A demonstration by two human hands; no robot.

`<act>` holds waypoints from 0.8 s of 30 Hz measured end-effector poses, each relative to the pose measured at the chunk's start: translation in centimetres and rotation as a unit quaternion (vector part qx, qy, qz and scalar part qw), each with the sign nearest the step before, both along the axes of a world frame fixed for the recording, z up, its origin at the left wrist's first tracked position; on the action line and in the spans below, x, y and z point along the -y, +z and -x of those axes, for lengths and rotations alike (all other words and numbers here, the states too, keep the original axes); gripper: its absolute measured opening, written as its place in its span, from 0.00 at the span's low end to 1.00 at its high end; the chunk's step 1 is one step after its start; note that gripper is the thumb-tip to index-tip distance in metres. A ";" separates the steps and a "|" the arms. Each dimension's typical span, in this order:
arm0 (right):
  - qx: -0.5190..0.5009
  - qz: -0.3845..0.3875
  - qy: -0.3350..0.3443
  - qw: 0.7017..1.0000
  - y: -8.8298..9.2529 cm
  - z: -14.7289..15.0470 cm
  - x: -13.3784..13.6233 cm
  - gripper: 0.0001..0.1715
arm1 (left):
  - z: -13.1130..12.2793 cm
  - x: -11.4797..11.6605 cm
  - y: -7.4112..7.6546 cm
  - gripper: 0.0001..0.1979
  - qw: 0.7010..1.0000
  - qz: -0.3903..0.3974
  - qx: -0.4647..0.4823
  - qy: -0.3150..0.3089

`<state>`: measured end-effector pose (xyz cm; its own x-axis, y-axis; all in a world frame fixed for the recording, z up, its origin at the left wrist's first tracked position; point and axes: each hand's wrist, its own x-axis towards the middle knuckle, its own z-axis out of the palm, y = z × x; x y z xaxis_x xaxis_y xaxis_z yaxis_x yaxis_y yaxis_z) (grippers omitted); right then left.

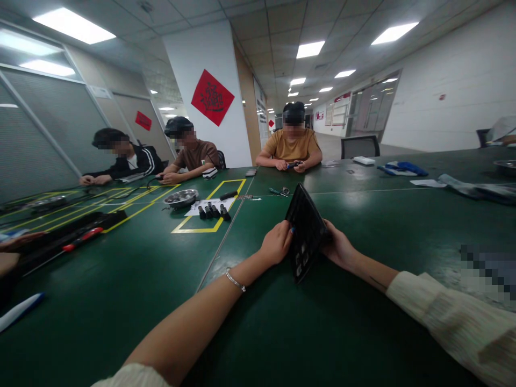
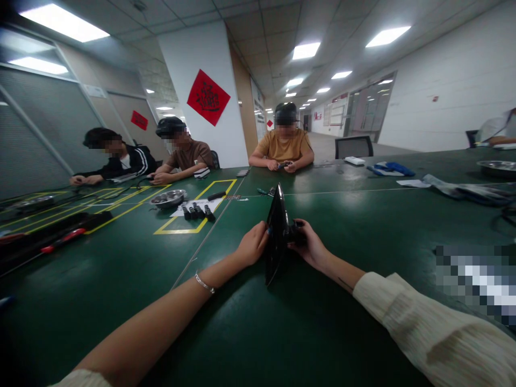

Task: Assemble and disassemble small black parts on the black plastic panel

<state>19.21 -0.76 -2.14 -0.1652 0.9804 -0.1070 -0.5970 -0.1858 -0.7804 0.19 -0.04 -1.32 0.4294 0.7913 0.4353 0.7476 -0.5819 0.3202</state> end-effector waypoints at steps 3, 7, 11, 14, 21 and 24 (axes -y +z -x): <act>0.025 -0.022 0.009 0.999 0.4 0.2 0.4 0.17 | -0.1 -0.1 0.0 0.15 0.999 0.010 0.018 0.048; 0.068 -0.073 0.030 0.995 0.6 0.4 0.8 0.22 | -0.3 -0.1 0.3 0.16 0.996 0.033 0.039 0.070; 0.087 -0.084 0.034 0.992 0.3 0.4 0.8 0.24 | -0.2 0.1 0.5 0.14 0.994 0.049 0.052 0.078; 0.093 -0.084 0.031 0.992 0.3 0.4 0.8 0.24 | -0.1 0.0 0.3 0.16 0.993 0.052 0.045 0.093; 0.095 -0.071 0.016 0.993 0.5 0.4 1.0 0.22 | 0.0 -0.3 0.0 0.17 0.998 0.029 0.029 0.039; 0.085 -0.059 0.010 0.995 0.3 0.3 0.8 0.20 | 0.0 -0.1 0.4 0.17 0.999 0.018 -0.004 0.029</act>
<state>18.86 -1.56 -1.87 -0.1751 0.9844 -0.0192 -0.4520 -0.0977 -0.8866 0.23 0.07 -0.90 0.3863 0.8294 0.4036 0.7819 -0.5266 0.3336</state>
